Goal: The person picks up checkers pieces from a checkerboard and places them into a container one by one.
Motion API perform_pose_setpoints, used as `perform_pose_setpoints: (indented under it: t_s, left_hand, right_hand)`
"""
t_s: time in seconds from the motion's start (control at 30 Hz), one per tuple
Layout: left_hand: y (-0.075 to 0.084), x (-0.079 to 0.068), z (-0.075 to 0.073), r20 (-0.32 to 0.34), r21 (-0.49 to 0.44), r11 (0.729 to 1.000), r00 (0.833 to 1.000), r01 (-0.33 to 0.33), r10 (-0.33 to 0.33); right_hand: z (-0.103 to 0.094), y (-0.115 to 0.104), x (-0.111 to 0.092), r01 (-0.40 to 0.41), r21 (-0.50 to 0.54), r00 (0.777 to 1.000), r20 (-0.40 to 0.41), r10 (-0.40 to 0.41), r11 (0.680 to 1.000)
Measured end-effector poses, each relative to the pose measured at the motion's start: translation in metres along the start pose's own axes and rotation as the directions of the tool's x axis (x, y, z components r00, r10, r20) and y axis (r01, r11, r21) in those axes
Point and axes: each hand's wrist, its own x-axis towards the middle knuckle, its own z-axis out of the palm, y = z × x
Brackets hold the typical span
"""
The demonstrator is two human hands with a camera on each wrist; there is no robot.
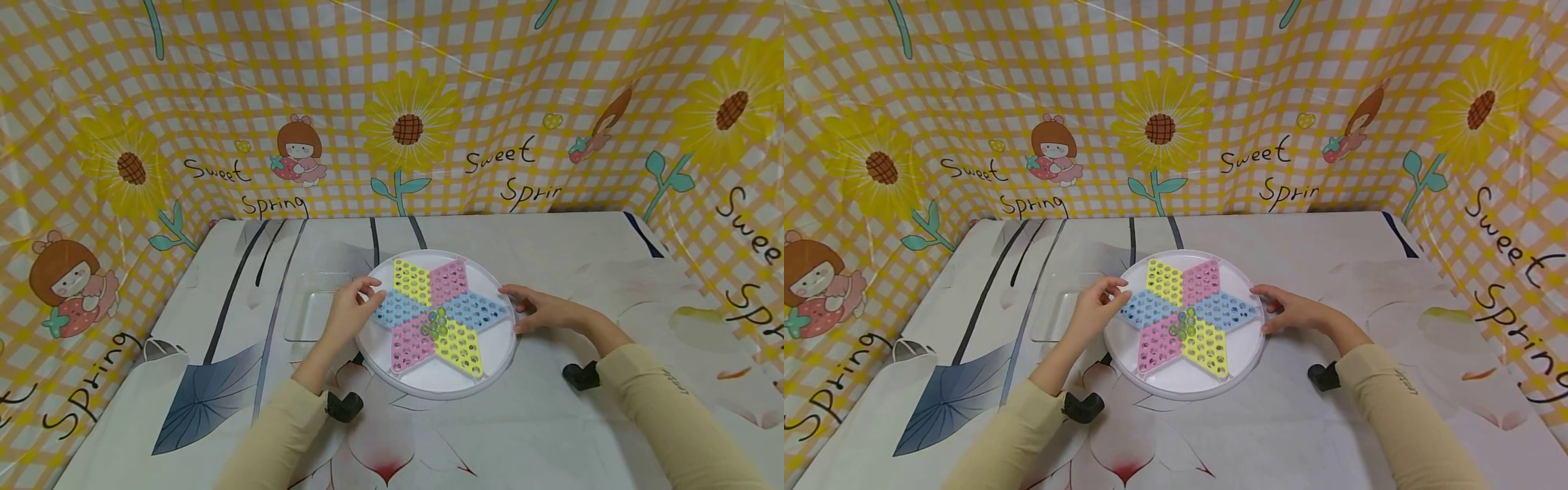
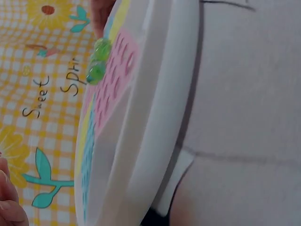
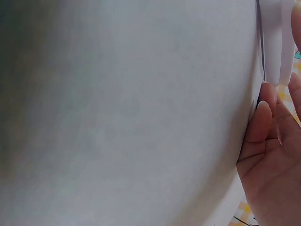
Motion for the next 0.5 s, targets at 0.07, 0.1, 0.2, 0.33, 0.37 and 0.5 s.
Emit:
perform_pose_setpoints:
  t_s: [0.07,0.1,0.2,0.33,0.37,0.5]
  left_hand:
    - [0.001,-0.001,0.006,0.034,0.017,1.0,0.999,-0.011,0.011]
    - [0.002,-0.002,0.009,0.05,0.023,1.0,0.999,-0.014,0.013]
    - [0.003,-0.003,0.018,0.103,0.042,0.999,0.995,-0.019,0.015]
    - [0.002,-0.006,0.028,0.177,0.066,0.998,0.984,0.007,-0.019]
    - [0.001,-0.006,0.031,0.194,0.078,0.997,0.981,0.008,-0.023]
    - [-0.001,-0.006,0.039,0.293,0.099,0.995,0.956,0.008,-0.036]
  right_hand:
    - [0.0,0.0,0.0,-0.001,-0.001,1.0,0.0,0.001,1.0]
    - [0.0,0.0,0.0,-0.002,0.0,1.0,0.0,0.002,1.0]
    - [0.0,0.0,0.0,-0.003,-0.001,1.0,0.0,0.003,1.0]
    - [0.0,0.0,0.0,-0.002,-0.006,1.0,-0.003,0.001,1.0]
    - [0.0,0.0,0.0,-0.001,-0.007,1.0,-0.003,0.001,1.0]
    - [0.0,0.0,0.0,0.003,-0.007,1.0,-0.005,-0.003,1.0]
